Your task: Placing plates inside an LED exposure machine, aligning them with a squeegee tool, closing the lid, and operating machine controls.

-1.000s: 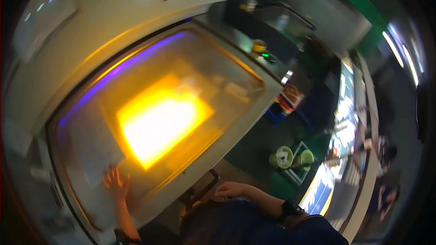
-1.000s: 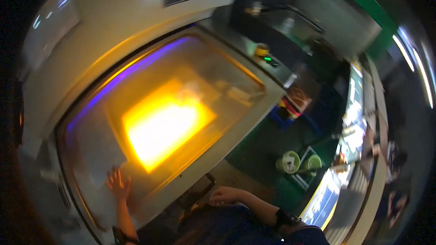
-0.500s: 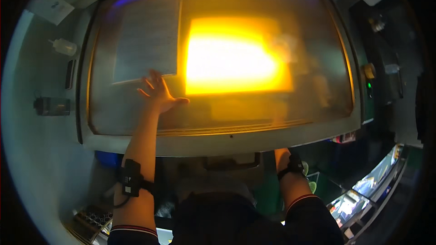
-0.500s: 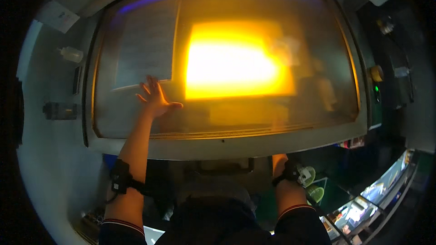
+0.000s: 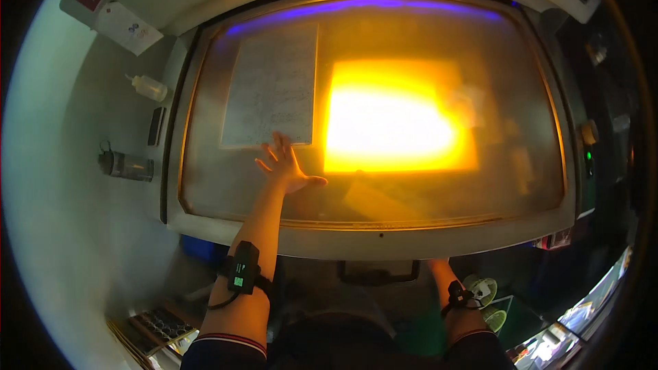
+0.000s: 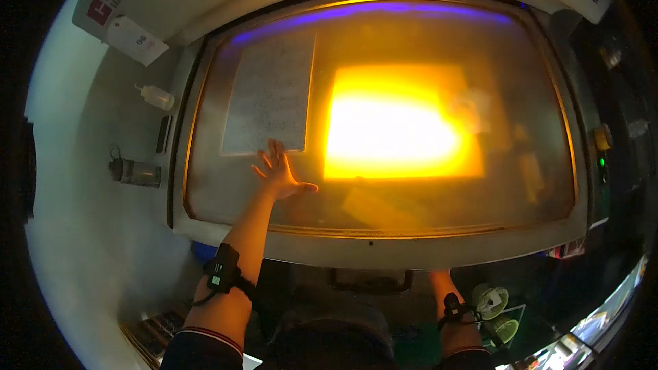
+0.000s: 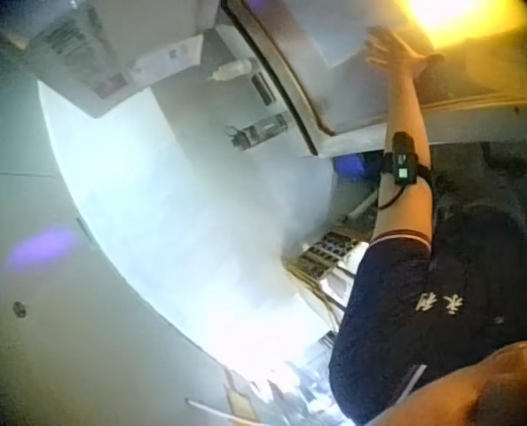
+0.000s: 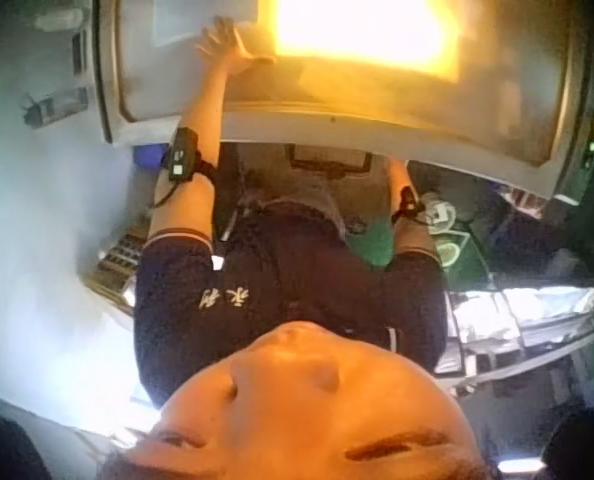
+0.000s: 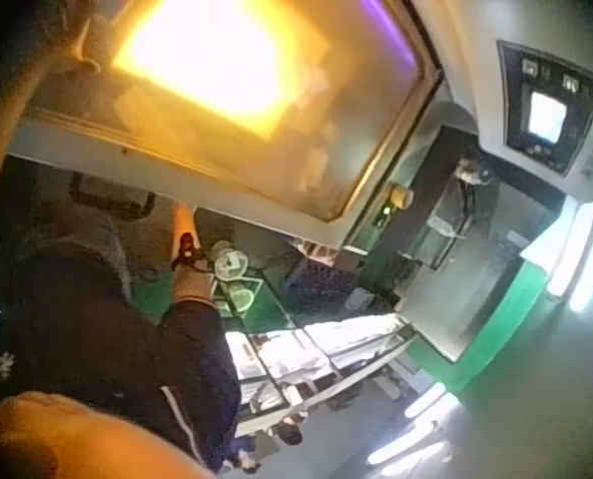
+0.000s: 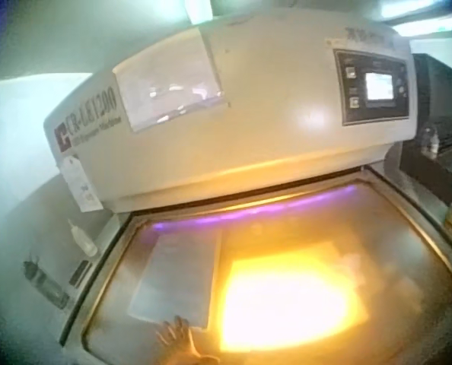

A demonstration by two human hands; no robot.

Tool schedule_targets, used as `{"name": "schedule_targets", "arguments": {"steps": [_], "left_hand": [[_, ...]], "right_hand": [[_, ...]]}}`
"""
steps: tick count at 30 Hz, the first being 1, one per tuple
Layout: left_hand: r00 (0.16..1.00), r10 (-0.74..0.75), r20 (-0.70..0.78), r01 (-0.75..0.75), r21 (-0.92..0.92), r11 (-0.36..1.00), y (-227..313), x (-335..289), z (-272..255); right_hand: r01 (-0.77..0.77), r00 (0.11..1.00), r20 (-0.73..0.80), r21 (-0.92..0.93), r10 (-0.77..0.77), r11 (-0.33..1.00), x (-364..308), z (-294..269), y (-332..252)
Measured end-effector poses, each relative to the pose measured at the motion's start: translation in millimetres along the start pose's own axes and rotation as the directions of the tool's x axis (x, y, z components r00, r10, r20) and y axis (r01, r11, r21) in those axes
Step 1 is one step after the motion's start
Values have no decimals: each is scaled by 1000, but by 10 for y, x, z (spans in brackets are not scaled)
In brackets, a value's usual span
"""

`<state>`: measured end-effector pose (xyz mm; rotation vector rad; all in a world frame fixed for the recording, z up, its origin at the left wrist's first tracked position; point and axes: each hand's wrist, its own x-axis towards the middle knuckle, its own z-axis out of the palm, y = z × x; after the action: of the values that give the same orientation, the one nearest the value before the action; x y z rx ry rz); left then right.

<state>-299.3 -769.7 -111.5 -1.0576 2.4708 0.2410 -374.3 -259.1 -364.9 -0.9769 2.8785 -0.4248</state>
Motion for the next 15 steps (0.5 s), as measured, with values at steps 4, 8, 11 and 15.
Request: {"name": "schedule_targets", "arguments": {"steps": [4,8,11,15], "left_hand": [[1000,-12,-22,11,-50,999,30,92,131],[997,-12,-79,4,-102,995,-239,80,118],[1000,1,-29,-3,-81,997,-35,100,88],[999,10,-39,-15,-108,994,83,207,112]], "right_hand": [[-134,988,-61,99,140,986,-159,-318,-33],[-585,723,506,86,471,806,-293,-1169,-510],[-803,596,578,416,557,427,-1284,-1268,-275],[-893,307,725,443,617,-76,-2823,-1261,55]]}}
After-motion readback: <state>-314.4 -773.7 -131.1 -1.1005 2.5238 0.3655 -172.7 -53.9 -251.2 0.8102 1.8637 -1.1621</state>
